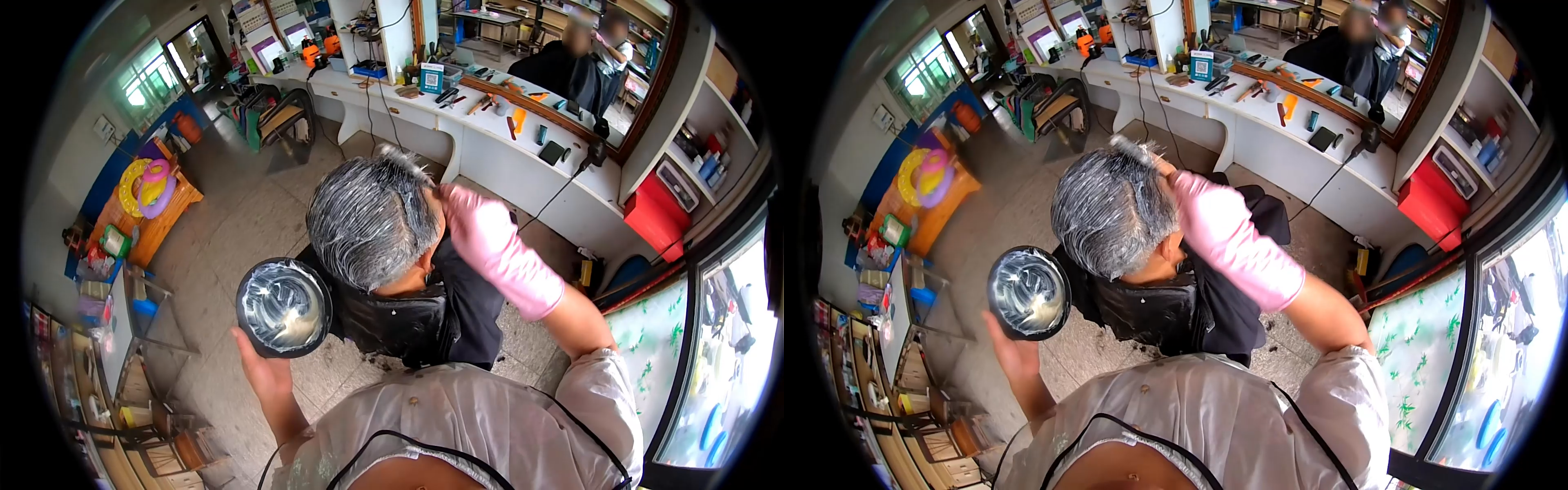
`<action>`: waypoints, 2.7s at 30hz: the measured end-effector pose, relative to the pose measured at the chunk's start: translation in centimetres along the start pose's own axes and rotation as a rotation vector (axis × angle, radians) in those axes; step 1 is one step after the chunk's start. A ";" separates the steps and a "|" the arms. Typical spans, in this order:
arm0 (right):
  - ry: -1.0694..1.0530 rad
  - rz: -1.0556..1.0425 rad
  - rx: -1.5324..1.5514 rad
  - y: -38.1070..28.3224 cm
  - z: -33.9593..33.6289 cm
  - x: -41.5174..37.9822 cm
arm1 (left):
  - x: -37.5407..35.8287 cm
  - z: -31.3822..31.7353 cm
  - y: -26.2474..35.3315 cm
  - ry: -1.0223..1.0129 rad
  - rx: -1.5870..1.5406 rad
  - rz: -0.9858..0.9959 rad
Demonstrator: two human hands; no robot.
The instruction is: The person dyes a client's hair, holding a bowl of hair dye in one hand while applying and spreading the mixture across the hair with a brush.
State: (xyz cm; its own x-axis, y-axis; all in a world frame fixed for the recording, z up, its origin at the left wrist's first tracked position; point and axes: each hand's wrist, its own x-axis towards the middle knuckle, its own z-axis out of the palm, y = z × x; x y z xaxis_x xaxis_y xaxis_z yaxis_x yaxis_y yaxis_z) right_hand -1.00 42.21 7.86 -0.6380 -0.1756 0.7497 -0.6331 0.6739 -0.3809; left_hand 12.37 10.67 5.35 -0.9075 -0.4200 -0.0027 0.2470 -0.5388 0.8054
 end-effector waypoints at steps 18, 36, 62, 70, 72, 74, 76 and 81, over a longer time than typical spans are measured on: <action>0.070 0.043 0.233 -1.7 1.5 -0.1 | -0.2 0.8 0.4 0.039 0.026 0.017; -0.050 0.238 0.267 12.9 2.3 13.6 | 0.1 1.8 1.9 0.161 0.055 -0.054; -0.206 -0.122 0.190 15.2 5.3 18.9 | -2.5 11.2 -1.4 0.437 0.084 0.230; -0.169 -0.187 0.402 14.7 5.6 17.0 | -2.1 11.9 -1.5 0.418 0.109 0.255; -0.087 -0.211 0.493 14.8 6.5 16.9 | -2.0 11.8 -1.6 0.423 0.111 0.250; -0.016 -0.188 0.248 14.3 5.2 17.7 | -1.7 11.9 -1.6 0.378 0.130 0.239; -0.186 -0.177 0.111 13.9 5.5 17.1 | -1.8 12.6 -1.9 0.386 0.132 0.235; -0.155 -0.122 0.397 12.1 5.3 14.7 | -1.4 13.4 -1.7 0.383 0.125 0.227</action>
State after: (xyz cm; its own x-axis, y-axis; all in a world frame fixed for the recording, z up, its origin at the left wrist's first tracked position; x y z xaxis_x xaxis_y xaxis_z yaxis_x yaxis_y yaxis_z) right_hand -20.34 43.99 11.44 -0.5875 -0.3629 0.7233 -0.8076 0.3192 -0.4959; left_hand 8.65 21.96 11.94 -0.6383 -0.7696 -0.0183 0.3606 -0.3199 0.8761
